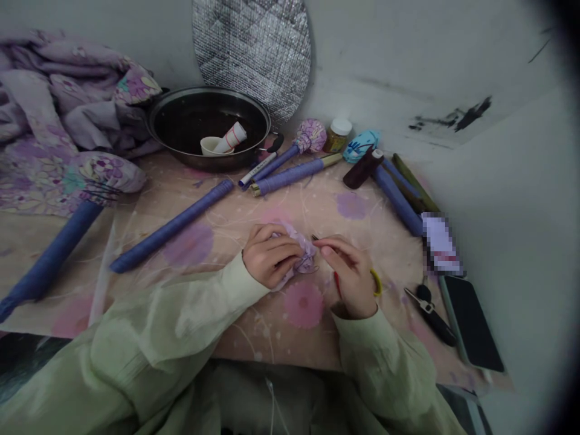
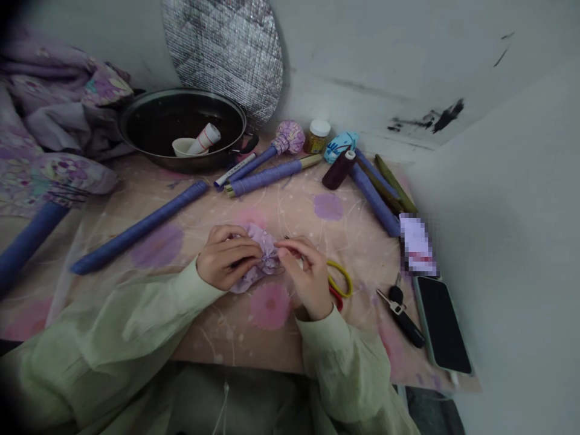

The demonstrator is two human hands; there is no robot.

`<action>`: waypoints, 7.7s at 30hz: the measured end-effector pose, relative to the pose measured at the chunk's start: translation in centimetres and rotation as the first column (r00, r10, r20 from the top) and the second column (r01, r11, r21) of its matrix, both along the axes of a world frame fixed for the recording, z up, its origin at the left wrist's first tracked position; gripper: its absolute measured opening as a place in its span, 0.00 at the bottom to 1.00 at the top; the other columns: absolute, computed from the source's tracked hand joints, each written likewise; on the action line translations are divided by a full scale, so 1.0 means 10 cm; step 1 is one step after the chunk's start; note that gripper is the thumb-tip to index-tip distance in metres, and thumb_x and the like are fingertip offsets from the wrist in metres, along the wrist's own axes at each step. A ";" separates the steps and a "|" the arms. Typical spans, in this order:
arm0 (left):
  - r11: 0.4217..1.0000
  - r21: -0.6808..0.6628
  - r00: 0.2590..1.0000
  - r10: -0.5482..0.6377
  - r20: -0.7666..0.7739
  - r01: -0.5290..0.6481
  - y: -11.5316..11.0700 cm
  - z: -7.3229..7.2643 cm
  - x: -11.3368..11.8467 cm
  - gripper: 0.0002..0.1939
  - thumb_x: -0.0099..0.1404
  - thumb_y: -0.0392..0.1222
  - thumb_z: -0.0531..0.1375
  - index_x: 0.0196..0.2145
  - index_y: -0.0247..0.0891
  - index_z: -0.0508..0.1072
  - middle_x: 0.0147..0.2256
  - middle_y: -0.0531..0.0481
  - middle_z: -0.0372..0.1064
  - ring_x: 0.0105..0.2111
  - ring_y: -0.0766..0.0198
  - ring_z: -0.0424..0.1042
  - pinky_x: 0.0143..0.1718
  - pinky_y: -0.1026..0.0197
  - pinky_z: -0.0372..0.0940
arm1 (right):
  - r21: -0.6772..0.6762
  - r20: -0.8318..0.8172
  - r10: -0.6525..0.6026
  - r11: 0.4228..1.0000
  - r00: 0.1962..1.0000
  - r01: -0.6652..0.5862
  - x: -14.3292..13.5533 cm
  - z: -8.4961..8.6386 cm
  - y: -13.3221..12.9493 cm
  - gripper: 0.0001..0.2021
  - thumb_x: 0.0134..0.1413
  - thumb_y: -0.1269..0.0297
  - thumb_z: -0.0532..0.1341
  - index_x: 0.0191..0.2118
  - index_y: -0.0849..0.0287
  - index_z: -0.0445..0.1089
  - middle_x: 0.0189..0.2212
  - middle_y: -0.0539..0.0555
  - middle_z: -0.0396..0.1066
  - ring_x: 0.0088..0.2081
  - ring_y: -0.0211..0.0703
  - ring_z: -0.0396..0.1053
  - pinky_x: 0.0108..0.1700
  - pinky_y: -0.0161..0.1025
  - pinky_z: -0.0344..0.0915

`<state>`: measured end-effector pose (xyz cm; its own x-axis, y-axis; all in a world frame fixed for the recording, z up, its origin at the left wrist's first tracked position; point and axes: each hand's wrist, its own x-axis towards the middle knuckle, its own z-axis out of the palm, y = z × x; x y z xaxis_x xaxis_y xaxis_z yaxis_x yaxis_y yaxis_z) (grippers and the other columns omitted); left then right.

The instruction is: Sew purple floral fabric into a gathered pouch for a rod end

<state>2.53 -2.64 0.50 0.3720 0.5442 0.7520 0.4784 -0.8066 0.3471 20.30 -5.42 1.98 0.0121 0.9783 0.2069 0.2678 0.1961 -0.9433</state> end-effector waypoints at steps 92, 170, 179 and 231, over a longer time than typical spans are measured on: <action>0.999 -0.041 0.999 0.000 -0.053 -0.002 0.07 -0.24 0.03 0.10 0.63 0.42 0.55 0.30 0.38 0.74 0.27 0.50 0.74 0.34 0.59 0.67 0.37 0.55 0.57 | -0.142 0.111 -0.184 0.970 0.977 0.199 0.12 0.13 -0.03 0.12 0.48 0.56 0.61 0.25 0.60 0.74 0.21 0.53 0.73 0.25 0.39 0.68 0.32 0.39 0.63; 0.999 -0.008 0.999 -0.046 -0.021 0.046 0.04 -0.25 0.08 0.08 0.63 0.38 0.53 0.31 0.38 0.72 0.30 0.52 0.75 0.36 0.60 0.64 0.39 0.57 0.53 | 0.226 0.460 -0.077 0.974 0.884 -0.033 -0.19 0.03 0.07 0.10 0.49 0.71 0.57 0.22 0.57 0.71 0.27 0.53 0.70 0.33 0.42 0.64 0.51 0.49 0.52; 0.995 -0.100 0.999 -0.009 -0.043 0.005 0.03 -0.25 0.06 0.06 0.61 0.40 0.56 0.30 0.40 0.73 0.29 0.53 0.75 0.37 0.60 0.65 0.40 0.56 0.52 | -0.277 -0.079 0.024 0.960 0.997 -0.045 -0.10 -0.14 0.23 0.17 0.43 0.52 0.59 0.19 0.60 0.72 0.18 0.52 0.68 0.24 0.38 0.63 0.29 0.37 0.60; 0.954 -0.279 0.990 -0.129 -0.062 0.107 0.06 -0.25 0.06 0.05 0.52 0.40 0.59 0.29 0.40 0.74 0.29 0.50 0.75 0.35 0.59 0.68 0.41 0.54 0.60 | -0.461 -0.577 -0.259 0.886 0.775 -0.047 0.33 0.28 1.06 0.14 0.58 0.68 0.53 0.21 0.58 0.55 0.12 0.40 0.47 0.12 0.27 0.45 0.16 0.26 0.50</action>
